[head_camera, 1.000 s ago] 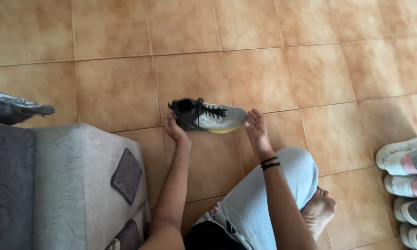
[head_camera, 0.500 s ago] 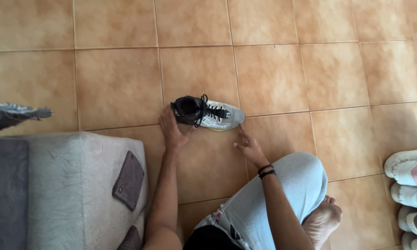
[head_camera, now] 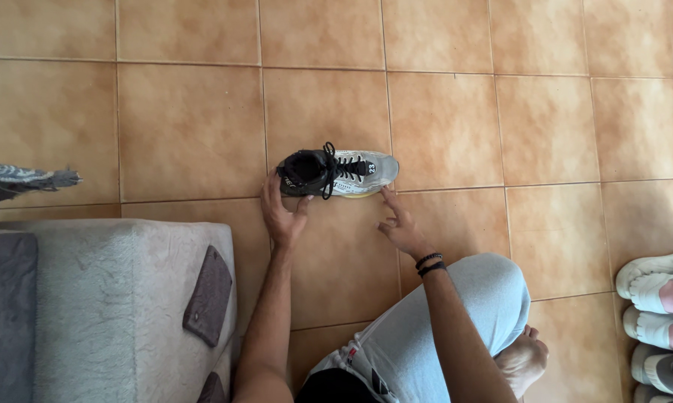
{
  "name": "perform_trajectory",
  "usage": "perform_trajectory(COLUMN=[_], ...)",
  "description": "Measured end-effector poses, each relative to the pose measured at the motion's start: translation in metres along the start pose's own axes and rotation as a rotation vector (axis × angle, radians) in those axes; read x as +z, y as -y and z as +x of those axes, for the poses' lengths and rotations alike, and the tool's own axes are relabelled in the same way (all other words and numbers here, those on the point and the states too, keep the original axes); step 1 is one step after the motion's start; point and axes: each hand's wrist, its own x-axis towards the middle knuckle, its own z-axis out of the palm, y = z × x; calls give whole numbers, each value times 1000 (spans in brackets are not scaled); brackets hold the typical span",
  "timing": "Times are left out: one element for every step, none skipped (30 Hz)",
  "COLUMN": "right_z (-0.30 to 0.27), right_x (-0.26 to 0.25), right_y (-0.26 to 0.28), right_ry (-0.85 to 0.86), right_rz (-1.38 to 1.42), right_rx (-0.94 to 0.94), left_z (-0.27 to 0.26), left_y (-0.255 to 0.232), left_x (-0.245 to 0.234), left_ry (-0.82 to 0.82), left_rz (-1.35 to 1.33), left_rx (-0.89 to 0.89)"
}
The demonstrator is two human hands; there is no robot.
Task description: The person sits on a tiled floor and removes the existing laces from a pair of sneakers. They then thread new black laces through the eyelets of one shoe, pulling them through each hole to re-lace the shoe.
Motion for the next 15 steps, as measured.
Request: perform_trajectory(right_z=[0,1,-1,-1,0,2,4,7,9,13,16,19,20,21,22], right_x=[-2,-1,-2,-3,-4,-6,-8,-7,-9,-9,-8,-7,-5,-4,-1], right_y=[1,2,3,4,6,7,8,9,10,12,15,17,20,23,26], right_ry=[14,26,42,56,71,15,-42,-95,-128,-161,-193,-173,-152,-128,-124], right_rz=[18,39,139,237,335,310,286,264,260,259,257,278,298,315,346], right_rx=[2,2,5,3,1,20,39,60,67,71,76,75,75,76,73], left_z=[-1,-1,-2,-1,-2,-2,-1,-1,-1,0,1,2,2,1,1], left_y=[-1,-2,-2,-1,0,1,3,6,8,11,12,14,15,16,17], left_x=[0,-1,-2,-3,-4,-3,0,2,4,6,8,10,11,12,12], left_ry=[-9,-19,-29,-44,-59,-75,-116,-157,-199,-223,-248,-273,-276,-283,-289], left_rz=[-34,-67,-100,-150,-199,-250,-266,-279,-291,-298,-306,-312,-333,-354,-375], left_rx=[-3,-3,-3,-8,-13,-21,-23,-25,-28,-8,13,32,5,-25,-56])
